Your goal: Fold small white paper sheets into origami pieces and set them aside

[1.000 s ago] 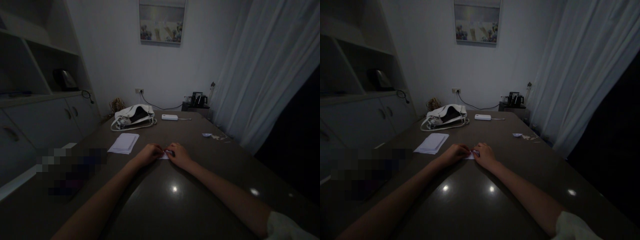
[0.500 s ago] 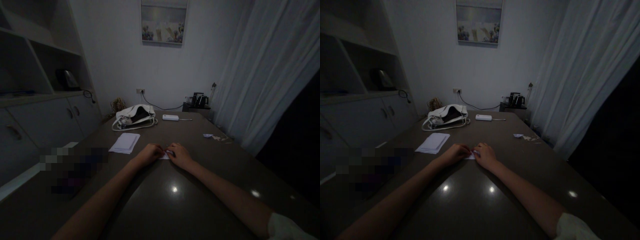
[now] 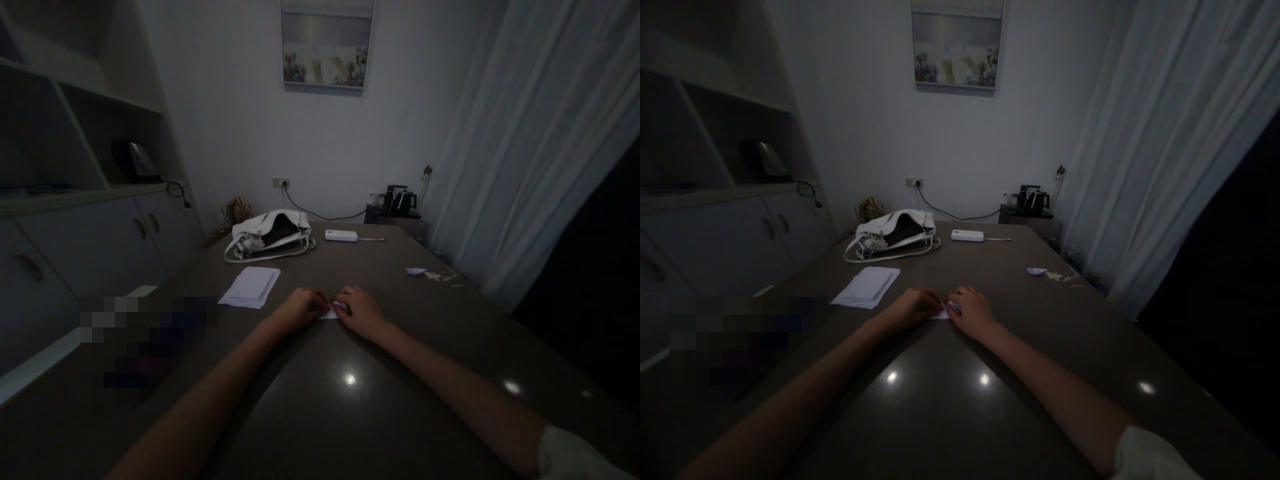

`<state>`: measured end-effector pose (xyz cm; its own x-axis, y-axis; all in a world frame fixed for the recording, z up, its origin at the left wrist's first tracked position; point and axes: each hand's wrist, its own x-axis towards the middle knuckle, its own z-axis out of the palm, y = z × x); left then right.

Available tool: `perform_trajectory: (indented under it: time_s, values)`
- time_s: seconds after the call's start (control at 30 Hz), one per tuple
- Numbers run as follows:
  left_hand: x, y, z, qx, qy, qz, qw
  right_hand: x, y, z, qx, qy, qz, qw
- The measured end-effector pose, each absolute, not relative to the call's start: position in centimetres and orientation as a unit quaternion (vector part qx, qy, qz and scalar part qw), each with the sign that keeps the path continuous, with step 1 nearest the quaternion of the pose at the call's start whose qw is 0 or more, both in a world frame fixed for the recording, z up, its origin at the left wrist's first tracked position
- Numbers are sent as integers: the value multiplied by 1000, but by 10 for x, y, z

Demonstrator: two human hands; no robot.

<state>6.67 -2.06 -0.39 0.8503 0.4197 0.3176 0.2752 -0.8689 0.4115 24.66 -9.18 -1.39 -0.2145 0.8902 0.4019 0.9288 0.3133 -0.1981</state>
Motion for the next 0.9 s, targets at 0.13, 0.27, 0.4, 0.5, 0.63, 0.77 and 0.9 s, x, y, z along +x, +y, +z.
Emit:
perform_trajectory:
  time_s: [0.13,0.27,0.4,0.5,0.63,0.77,0.9]
  values:
    - [67,-20,-3,946,189,197,177,245,-93,-15,-588,-774,-48,230]
    - [68,-19,-1,948,190,186,178,241,-93,-14,-607,-759,-55,228]
    - [67,-21,3,948,194,174,185,240,-93,-10,-625,-748,-36,219]
    - [67,-22,2,940,212,186,193,239,-92,-8,-636,-741,-20,215]
    - [70,-20,-3,919,247,221,215,239,-90,-7,-642,-735,-9,218]
    - [77,-17,-5,907,294,256,157,239,-89,-7,-650,-722,13,238]
    - [81,-20,-4,909,328,254,35,239,-89,-7,-649,-717,29,253]
